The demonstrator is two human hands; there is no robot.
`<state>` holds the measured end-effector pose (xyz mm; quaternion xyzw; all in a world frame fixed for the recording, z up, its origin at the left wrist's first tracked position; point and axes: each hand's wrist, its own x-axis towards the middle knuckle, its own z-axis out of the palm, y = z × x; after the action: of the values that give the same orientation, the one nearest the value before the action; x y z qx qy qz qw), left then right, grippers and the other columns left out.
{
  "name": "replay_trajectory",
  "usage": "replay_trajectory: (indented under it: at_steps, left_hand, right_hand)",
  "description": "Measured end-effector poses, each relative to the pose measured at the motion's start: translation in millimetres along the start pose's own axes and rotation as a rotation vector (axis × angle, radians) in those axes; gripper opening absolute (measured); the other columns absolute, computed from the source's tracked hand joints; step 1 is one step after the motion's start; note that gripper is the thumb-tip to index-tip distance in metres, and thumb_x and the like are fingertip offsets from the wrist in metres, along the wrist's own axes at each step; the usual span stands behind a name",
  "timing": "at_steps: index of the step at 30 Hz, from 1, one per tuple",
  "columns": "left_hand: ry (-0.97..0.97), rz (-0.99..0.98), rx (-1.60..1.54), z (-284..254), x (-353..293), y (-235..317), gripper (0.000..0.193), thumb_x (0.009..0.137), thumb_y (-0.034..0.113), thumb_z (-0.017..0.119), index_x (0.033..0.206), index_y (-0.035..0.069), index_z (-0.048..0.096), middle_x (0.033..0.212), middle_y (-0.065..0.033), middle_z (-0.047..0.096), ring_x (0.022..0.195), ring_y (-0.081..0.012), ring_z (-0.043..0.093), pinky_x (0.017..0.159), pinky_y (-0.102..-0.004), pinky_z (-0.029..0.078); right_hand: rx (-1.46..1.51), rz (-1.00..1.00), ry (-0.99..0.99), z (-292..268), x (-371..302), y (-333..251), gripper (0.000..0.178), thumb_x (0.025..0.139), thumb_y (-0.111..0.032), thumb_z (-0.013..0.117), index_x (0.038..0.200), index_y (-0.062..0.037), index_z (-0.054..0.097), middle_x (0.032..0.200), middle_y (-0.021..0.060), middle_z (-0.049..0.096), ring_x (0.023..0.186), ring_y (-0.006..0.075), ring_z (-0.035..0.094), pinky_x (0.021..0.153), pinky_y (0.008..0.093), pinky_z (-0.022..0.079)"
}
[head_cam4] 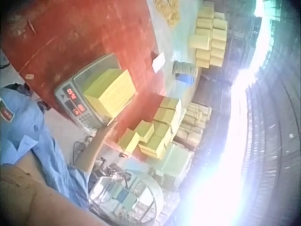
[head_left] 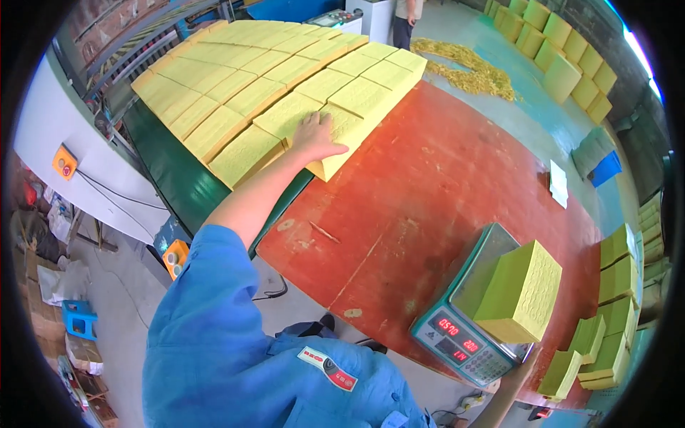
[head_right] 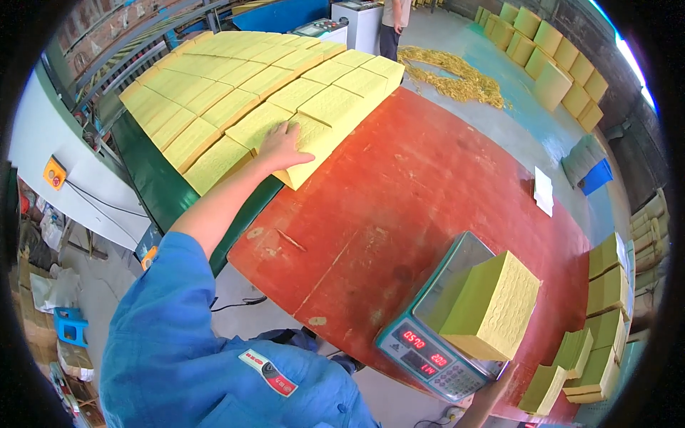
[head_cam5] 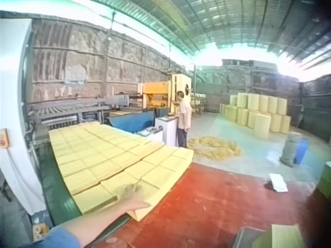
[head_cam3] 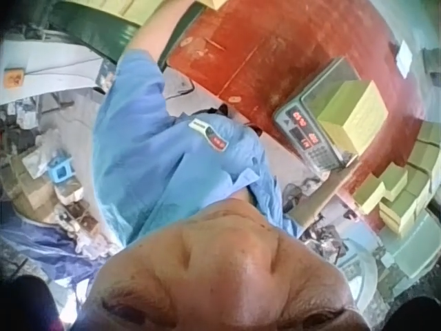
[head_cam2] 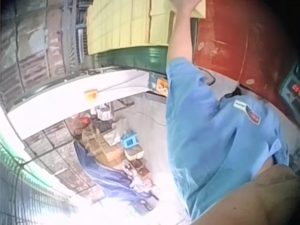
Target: Weighing stacks of paper on a digital scale and organizing them into groups.
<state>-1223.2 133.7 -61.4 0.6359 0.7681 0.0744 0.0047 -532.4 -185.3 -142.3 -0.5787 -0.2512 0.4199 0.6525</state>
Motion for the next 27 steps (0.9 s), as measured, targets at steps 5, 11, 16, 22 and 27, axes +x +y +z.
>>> replay_trajectory:
  at_steps: [5, 11, 16, 22, 27]
  left_hand:
    - [-0.011, 0.164, -0.078, 4.4, -22.4, -5.2, 0.099, 0.068, 0.051, 0.075, 0.147, 0.005, 0.037, 0.152, -0.0243, 0.034, 0.141, -0.0377, 0.033, 0.116, -0.0439, 0.028]
    - [0.124, 0.858, -0.272, 23.7, -119.8, 46.5, 0.090, 0.062, 0.042, 0.079, 0.136, 0.003, 0.045, 0.137, -0.0248, 0.044, 0.128, -0.0406, 0.044, 0.109, -0.0499, 0.035]
    - [-0.180, 1.254, -0.289, -26.0, -226.2, 82.9, 0.088, 0.068, 0.035, 0.080, 0.143, 0.008, 0.042, 0.152, -0.0204, 0.032, 0.141, -0.0375, 0.031, 0.114, -0.0564, 0.028]
    - [0.004, 0.490, -0.568, -30.7, -319.0, 35.7, 0.077, 0.078, 0.033, 0.077, 0.141, 0.007, 0.044, 0.146, -0.0178, 0.043, 0.136, -0.0356, 0.040, 0.111, -0.0552, 0.031]
    - [-0.251, -0.716, -1.513, 33.1, -419.8, 40.9, 0.083, 0.089, 0.048, 0.067, 0.149, 0.005, 0.029, 0.139, -0.0167, 0.049, 0.128, -0.0291, 0.048, 0.103, -0.0474, 0.040]
  right_hand:
    - [0.028, -0.199, 0.391, 44.4, -15.9, -63.5, 0.058, 0.100, -0.041, 0.048, 0.143, -0.0022, 0.042, 0.147, 0.0151, 0.042, 0.133, 0.0292, 0.045, 0.110, 0.0424, 0.036]
    - [-0.425, -0.801, -0.125, 204.6, -111.8, -125.9, 0.049, 0.097, -0.022, 0.049, 0.138, 0.0052, 0.046, 0.141, 0.0154, 0.051, 0.132, 0.0316, 0.047, 0.111, 0.0449, 0.036]
    - [-0.705, -0.665, -0.764, 307.4, -137.2, -79.0, 0.060, 0.077, 0.005, 0.062, 0.136, 0.0038, 0.049, 0.141, 0.0221, 0.050, 0.133, 0.0345, 0.047, 0.111, 0.0429, 0.036]
    - [-0.832, -0.510, -0.882, 325.5, -119.8, 3.8, 0.056, 0.085, -0.011, 0.066, 0.136, 0.0031, 0.048, 0.126, 0.0291, 0.058, 0.116, 0.0404, 0.059, 0.095, 0.0434, 0.049]
    - [-0.905, -0.367, -1.022, 304.2, -151.7, 7.2, 0.057, 0.087, -0.020, 0.068, 0.137, -0.0002, 0.047, 0.120, 0.0248, 0.063, 0.109, 0.0383, 0.063, 0.089, 0.0418, 0.051]
